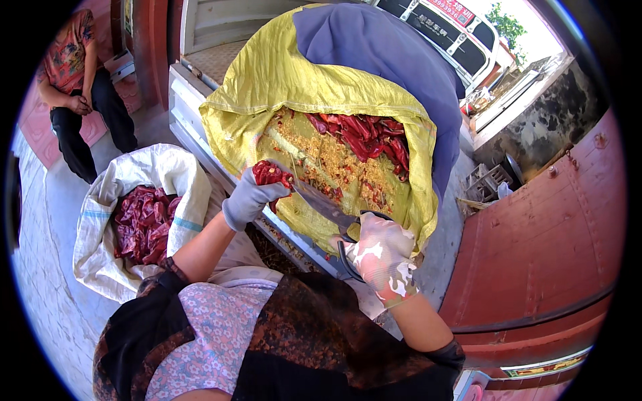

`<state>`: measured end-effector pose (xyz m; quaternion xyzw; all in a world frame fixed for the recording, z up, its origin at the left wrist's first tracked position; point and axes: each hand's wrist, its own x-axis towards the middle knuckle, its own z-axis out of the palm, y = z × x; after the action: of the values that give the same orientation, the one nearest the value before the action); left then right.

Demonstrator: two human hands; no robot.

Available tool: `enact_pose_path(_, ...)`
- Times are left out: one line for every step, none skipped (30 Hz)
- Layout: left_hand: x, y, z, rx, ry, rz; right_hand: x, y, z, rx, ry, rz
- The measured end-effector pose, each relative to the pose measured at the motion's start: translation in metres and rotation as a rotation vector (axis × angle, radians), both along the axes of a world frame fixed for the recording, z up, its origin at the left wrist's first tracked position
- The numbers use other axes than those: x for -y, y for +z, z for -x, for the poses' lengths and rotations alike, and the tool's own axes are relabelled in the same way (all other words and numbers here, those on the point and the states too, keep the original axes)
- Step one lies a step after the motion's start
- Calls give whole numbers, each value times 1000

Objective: The person picks up red peppers from a large yellow bag, trims the stems using scissors, and places the trimmed peppers into a white bag.

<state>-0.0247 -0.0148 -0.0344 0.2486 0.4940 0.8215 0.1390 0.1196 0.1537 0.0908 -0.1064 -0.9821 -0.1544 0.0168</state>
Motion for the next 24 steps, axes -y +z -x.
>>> enact_pose_path(1,2,0,-46,55,35,1,-4,1,-21,-1,3)
enact_pose_path(1,5,2,-91,110,71,3,-6,2,-42,-1,6)
enact_pose_path(0,7,2,-138,163,107,5,-5,3,-86,20,-6)
enact_pose_path(-1,9,2,-111,171,95,4,-8,6,-107,44,-2)
enact_pose_path(-2,10,0,-83,180,83,1,-15,9,-128,68,1)
enact_pose_path(-2,11,-1,-55,194,69,-1,-18,13,-150,98,3)
enact_pose_path(-2,8,0,0,155,7,6,-15,14,-163,102,-24)
enact_pose_path(-3,2,1,54,114,-56,5,-17,15,-179,114,-11)
enact_pose_path(-2,0,2,108,74,-117,4,-21,16,-195,126,4)
enact_pose_path(0,0,1,196,-37,-206,3,-26,18,-211,139,19)
enact_pose_path(2,1,1,283,-150,-296,-2,-31,22,-175,143,22)
enact_pose_path(4,2,-1,374,-263,-385,-3,-33,22,-201,169,16)
enact_pose_path(3,-2,1,396,-323,-449,-4,-36,23,-228,196,10)
enact_pose_path(5,-1,2,374,-320,-436,-4,-37,23,-255,222,3)
enact_pose_path(8,2,3,350,-319,-421,-6,-38,24,-267,227,21)
enact_pose_path(10,3,4,326,-319,-406,-8,-39,24,-280,231,38)
enact_pose_path(10,2,4,323,-334,-409,-9,-40,25,-293,235,56)
enact_pose_path(9,1,6,317,-348,-412,-9,-42,25,-284,239,94)
enact_pose_path(9,1,6,312,-363,-414,-10,-44,25,-276,243,132)
enact_pose_path(10,2,6,303,-391,-424,-9,-45,25,-267,246,170)
enact_pose_path(11,6,4,295,-419,-436,-5,-44,24,-211,208,283)
enact_pose_path(11,8,4,287,-448,-447,1,-42,22,-155,170,395)
enact_pose_path(10,7,4,306,-484,-463,4,-41,21,-97,131,507)
enact_pose_path(9,5,5,326,-518,-479,0,-49,21,-72,145,639)
